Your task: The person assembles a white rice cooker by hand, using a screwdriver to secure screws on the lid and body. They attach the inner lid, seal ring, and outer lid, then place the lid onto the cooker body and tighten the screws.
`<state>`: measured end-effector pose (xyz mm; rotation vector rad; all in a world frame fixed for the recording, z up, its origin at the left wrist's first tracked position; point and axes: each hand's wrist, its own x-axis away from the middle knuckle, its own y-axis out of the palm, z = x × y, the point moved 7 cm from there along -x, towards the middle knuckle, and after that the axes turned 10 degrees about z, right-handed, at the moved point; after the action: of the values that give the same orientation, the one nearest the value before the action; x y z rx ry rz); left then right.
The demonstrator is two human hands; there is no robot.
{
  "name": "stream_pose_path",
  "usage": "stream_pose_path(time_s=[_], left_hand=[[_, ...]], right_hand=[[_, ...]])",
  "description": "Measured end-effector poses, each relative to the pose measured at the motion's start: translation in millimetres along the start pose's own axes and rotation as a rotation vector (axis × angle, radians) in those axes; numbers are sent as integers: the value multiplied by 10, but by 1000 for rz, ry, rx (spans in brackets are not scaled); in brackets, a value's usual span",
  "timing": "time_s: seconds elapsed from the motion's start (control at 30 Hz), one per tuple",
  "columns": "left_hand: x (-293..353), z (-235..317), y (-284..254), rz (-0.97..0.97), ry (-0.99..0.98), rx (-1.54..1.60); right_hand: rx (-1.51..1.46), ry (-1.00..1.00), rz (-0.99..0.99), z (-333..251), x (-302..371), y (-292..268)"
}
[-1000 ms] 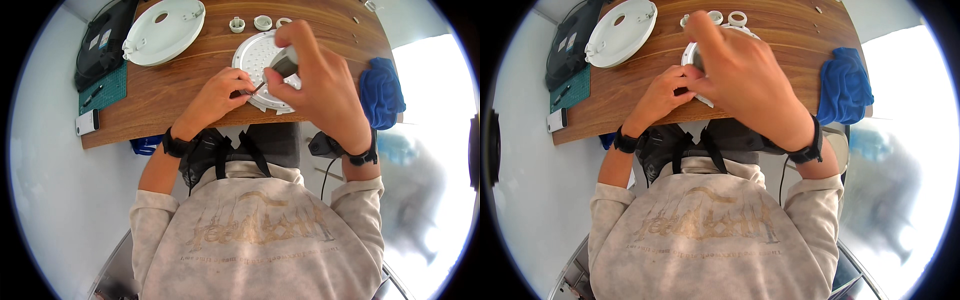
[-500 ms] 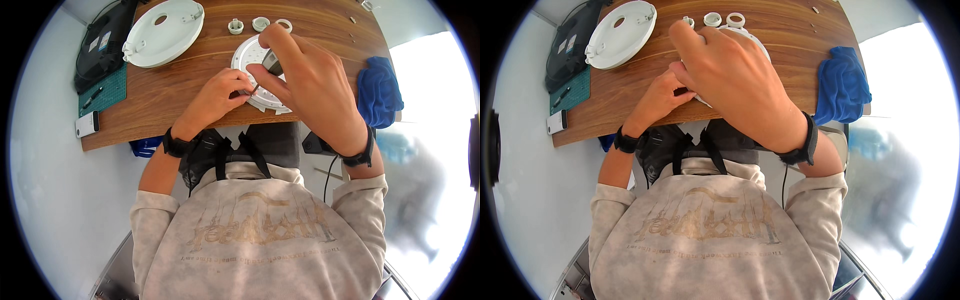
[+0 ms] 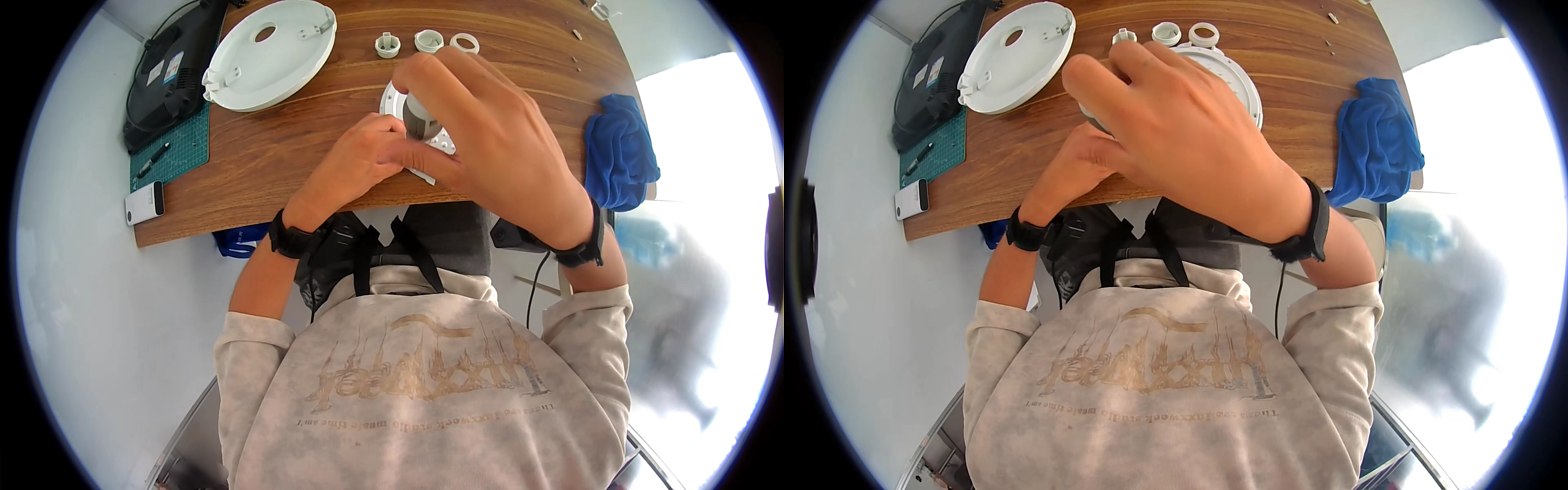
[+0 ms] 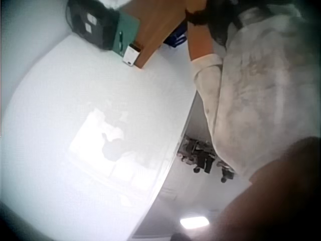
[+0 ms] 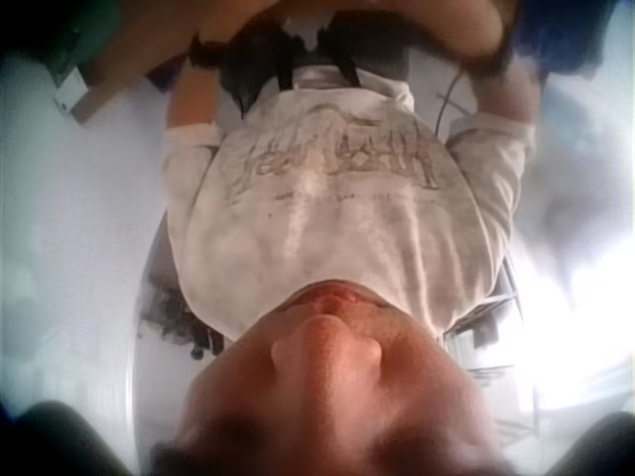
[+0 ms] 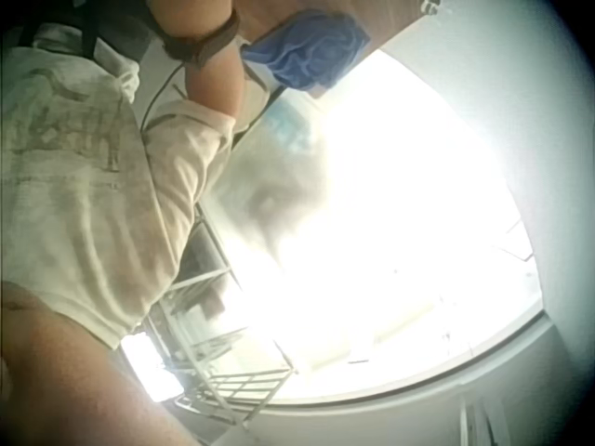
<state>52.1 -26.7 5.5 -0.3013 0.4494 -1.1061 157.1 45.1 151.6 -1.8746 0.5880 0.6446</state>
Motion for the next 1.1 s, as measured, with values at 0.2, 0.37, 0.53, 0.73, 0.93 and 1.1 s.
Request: stream_pose_path(time_s=[0.2,0.37,0.53,0.73,0.93,1.1], left_hand=[[-6,53,-3,0,-25,-86],[-1,47,1,11,42,-151],[-5,3,-1,22,89,-107],[1,72,-7,17,2,-107],[1,58,-5,25,82,-158],[-3,48,-2,18,56,-161]], right_hand=[[-44,81,-7,7,37,-6],[-145,149,-25,12,70,-35],[-49,97,-12,-1,90,-53],[64,111,29,40,82,-136],[-132,177,61,50,91,-142],[-101,173,35,71,109,-115]])
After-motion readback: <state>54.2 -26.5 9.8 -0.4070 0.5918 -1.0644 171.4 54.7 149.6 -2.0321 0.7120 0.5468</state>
